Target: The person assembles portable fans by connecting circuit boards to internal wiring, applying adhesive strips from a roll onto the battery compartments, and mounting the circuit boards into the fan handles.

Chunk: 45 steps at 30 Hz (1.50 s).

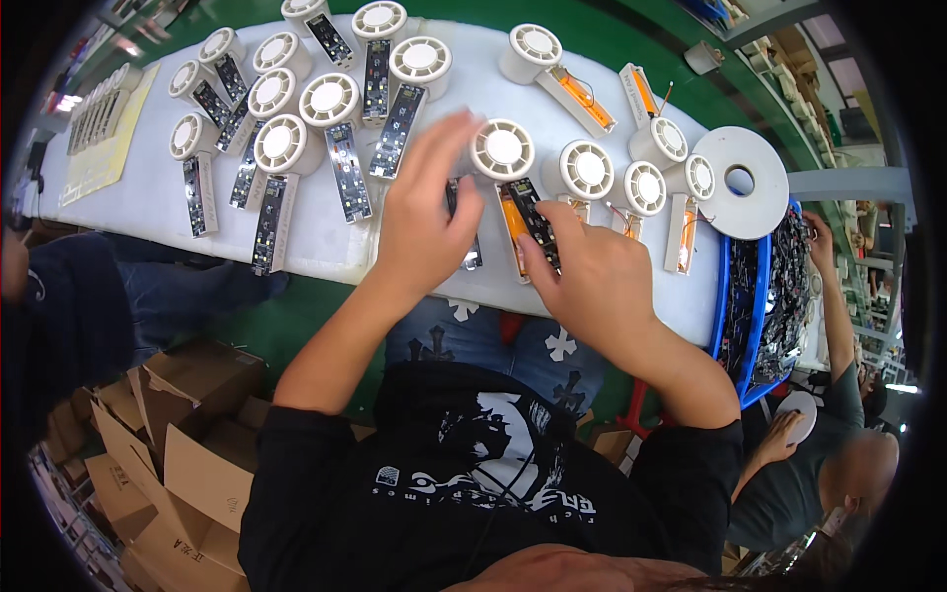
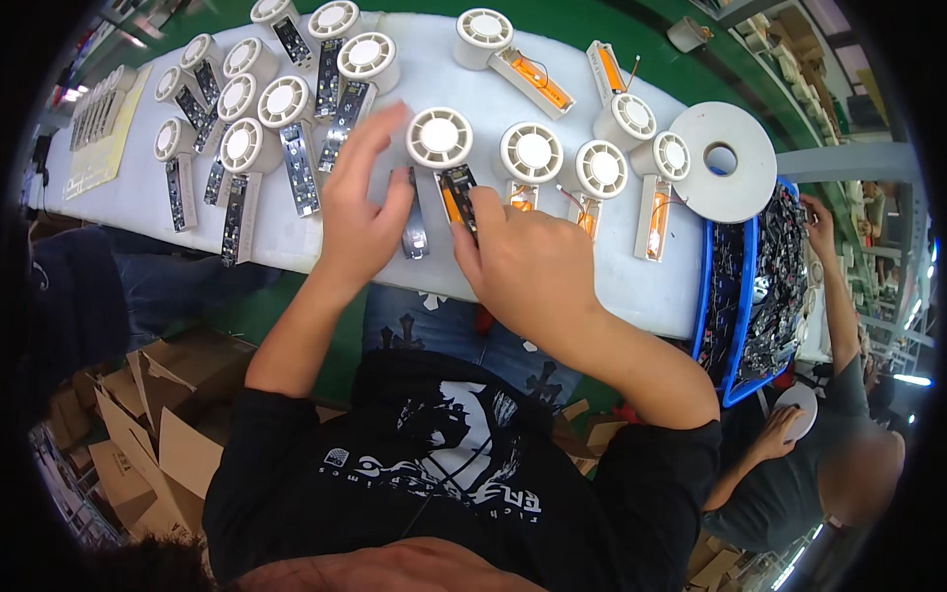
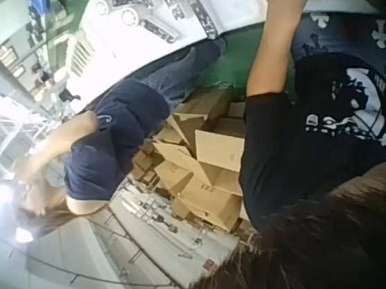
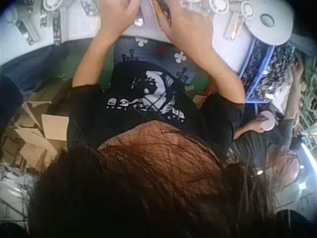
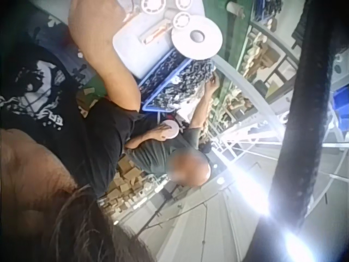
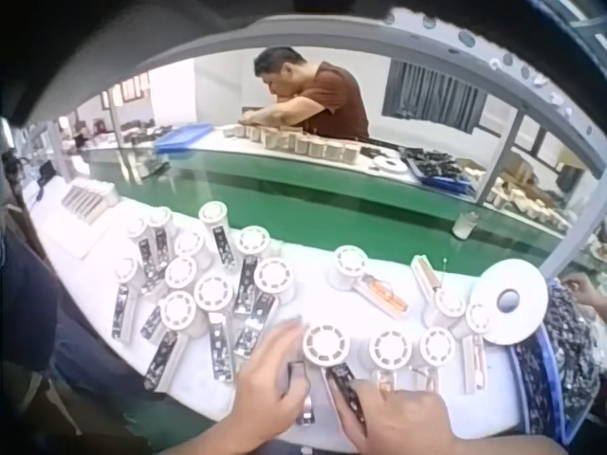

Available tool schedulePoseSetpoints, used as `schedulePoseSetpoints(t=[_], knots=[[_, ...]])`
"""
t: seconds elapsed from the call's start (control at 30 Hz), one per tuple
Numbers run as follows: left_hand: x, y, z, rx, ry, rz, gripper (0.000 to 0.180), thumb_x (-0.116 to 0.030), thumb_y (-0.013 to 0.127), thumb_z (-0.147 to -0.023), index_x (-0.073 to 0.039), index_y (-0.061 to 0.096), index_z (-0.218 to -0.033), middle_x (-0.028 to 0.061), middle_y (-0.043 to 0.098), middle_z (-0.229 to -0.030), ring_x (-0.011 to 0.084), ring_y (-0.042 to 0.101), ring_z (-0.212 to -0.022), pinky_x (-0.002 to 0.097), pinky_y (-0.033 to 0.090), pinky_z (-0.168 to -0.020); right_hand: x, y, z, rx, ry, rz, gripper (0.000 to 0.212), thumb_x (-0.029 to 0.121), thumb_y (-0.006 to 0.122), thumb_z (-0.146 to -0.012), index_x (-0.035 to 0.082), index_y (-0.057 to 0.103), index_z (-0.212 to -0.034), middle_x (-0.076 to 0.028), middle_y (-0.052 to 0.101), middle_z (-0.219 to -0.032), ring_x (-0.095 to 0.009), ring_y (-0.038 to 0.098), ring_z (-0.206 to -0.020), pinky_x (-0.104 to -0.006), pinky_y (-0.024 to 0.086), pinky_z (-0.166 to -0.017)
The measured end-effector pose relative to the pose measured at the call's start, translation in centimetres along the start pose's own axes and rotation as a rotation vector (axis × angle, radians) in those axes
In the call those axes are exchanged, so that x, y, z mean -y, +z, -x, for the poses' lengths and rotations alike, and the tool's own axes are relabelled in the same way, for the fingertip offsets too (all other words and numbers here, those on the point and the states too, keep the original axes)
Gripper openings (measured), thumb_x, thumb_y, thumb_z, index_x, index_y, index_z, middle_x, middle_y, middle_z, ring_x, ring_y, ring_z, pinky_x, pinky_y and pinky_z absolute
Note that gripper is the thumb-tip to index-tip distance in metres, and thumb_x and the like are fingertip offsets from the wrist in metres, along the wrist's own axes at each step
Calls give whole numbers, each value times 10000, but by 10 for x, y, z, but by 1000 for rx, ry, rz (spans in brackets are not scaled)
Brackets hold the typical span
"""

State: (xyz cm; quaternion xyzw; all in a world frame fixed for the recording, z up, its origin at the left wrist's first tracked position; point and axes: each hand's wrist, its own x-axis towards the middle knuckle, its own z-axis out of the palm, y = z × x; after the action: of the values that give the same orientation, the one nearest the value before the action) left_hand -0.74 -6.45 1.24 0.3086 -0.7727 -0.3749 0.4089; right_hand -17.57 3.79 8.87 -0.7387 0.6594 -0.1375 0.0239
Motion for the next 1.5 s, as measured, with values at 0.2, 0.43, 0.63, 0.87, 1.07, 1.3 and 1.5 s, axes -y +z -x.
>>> schedulePoseSetpoints(t=[0.2, 0.43, 0.63, 0.87, 1.07, 1.3, 1.5], knots=[[-4, 3, -8, 106, -144, 152, 759, -97, 683, -897, 4, 308, -1548, 252, 396, -1558, 387, 404, -1446, 417, 350, -1175, 10, 25, 6, -66, -109, 77, 319, 247, 735, -895, 31, 614, -1095, -54, 585, -573, -236, 588, -464, -362, 453, -446], [-5, 5, -13, 178, -141, 98, 863, -151, 736, -890, -4, 245, -1584, 256, 363, -1581, 385, 378, -1465, 422, 336, -1188, 8, 17, 11, 80, -66, 64, 491, 305, 770, -871, -7, 603, -1212, -68, 618, -631, -238, 619, -518, -372, 467, -469], [-4, 1, -12, 197, -142, 123, 885, -115, 748, -870, -4, 239, -1585, 248, 328, -1602, 390, 348, -1481, 429, 311, -1203, -13, -8, 3, 268, -183, -52, 637, 319, 804, -831, -14, 570, -1322, -73, 658, -730, -257, 660, -619, -398, 498, -545], [4, 1, -13, 224, -123, 251, 862, -13, 688, -877, -33, 222, -1602, 220, 317, -1617, 337, 278, -1523, 411, 258, -1225, -12, -10, -6, 336, -172, -27, 556, 256, 788, -847, 34, 601, -1321, -100, 652, -762, -300, 681, -700, -421, 513, -607], [-34, 12, 7, -89, -10, -199, 711, 1, 679, -862, -19, 383, -1508, 240, 453, -1472, 381, 439, -1400, 415, 384, -1134, -5, -9, 2, 254, -79, -104, 418, 146, 704, -894, 30, 642, -1291, -148, 690, -815, -293, 681, -708, -392, 532, -631], [-73, 26, 35, -13, -7, -491, 392, -134, 720, -873, -20, 585, -1223, 170, 619, -957, 350, 663, -825, 456, 548, -725, -20, -23, 30, 48, 279, -759, 311, 27, 573, -952, -25, 678, -1240, -119, 743, -914, -127, 622, -663, -275, 508, -616], [-78, 36, 23, 110, -231, -629, 398, -195, 758, -846, -30, 576, -1158, 169, 659, -803, 382, 673, -694, 457, 534, -618, -21, -27, 48, -133, 348, -1033, 266, 11, 531, -995, -38, 685, -1206, -72, 722, -892, -51, 535, -656, -205, 456, -599]])
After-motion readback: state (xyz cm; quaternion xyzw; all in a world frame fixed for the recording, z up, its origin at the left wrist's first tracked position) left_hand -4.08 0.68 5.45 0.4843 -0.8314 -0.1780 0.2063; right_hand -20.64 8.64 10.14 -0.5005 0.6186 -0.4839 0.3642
